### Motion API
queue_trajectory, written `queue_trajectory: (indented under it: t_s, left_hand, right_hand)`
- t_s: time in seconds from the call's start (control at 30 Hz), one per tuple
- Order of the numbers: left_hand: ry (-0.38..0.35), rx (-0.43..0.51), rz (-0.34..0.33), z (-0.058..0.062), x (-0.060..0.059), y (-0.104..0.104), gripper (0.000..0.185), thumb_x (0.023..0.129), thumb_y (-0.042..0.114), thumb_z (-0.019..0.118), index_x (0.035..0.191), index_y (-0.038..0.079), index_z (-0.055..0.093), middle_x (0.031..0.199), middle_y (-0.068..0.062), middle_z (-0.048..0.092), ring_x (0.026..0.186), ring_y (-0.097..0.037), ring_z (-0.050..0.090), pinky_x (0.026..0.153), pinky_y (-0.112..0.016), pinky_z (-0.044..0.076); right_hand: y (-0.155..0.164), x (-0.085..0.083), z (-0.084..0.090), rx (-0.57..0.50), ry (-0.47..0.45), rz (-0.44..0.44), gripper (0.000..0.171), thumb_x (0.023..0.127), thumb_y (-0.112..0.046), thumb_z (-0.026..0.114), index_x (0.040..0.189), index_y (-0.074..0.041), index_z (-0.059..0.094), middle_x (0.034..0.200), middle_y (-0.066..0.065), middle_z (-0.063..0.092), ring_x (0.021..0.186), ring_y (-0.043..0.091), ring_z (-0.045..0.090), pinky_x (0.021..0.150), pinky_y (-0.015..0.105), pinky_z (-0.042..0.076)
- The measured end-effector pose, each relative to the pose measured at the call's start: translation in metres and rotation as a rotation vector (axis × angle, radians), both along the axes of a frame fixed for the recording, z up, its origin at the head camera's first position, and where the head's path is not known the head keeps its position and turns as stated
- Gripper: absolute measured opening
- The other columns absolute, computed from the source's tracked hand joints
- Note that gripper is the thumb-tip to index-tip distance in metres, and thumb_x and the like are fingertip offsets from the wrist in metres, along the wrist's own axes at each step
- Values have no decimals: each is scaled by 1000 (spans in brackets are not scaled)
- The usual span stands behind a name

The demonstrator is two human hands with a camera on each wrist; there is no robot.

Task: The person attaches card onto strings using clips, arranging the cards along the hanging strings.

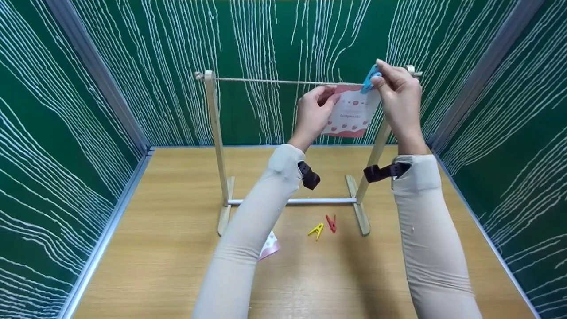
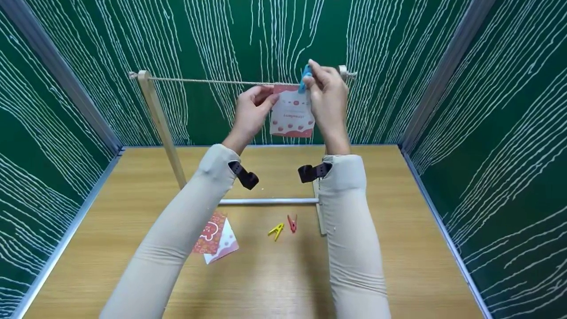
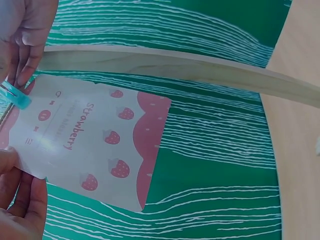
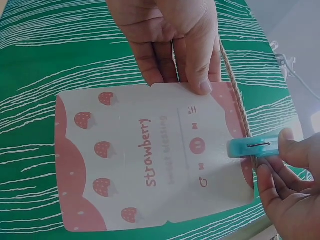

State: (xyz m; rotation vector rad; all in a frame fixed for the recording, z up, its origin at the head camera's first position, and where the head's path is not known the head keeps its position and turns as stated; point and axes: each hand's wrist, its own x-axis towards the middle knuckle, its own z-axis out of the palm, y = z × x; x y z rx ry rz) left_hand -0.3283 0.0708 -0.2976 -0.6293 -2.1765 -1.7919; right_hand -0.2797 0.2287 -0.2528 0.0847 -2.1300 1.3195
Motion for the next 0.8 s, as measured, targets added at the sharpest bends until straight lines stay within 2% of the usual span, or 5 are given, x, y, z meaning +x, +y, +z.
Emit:
queue_trajectory:
  t_s: [0.2, 0.47, 0.8]
  left_hand:
    - [21, -9, -8, 1, 1, 0, 24, 95, 15, 59, 118, 8, 65, 115, -4, 69, 95, -10, 62, 86, -14, 49]
    - [3, 12, -35, 0, 2, -1, 23, 97, 18, 56, 118, 11, 64, 119, -2, 67, 97, -9, 62, 88, -13, 48]
    - [-32, 23, -60, 1, 3, -5, 28, 101, 21, 48, 123, 13, 63, 121, -3, 65, 100, -11, 59, 89, -18, 48]
  right_hand:
    - [2, 1, 1, 39, 0, -4, 39, 95, -25, 56, 133, -19, 56, 124, 11, 60, 95, 6, 50, 89, 18, 46]
    - [5, 2, 1, -30, 1, 49, 38, 95, -23, 57, 133, -20, 57, 128, 9, 60, 104, 10, 56, 99, 22, 46]
    - [6, 4, -2, -108, 37, 107, 38, 94, -21, 60, 131, -16, 59, 127, 9, 62, 106, 12, 60, 99, 22, 46]
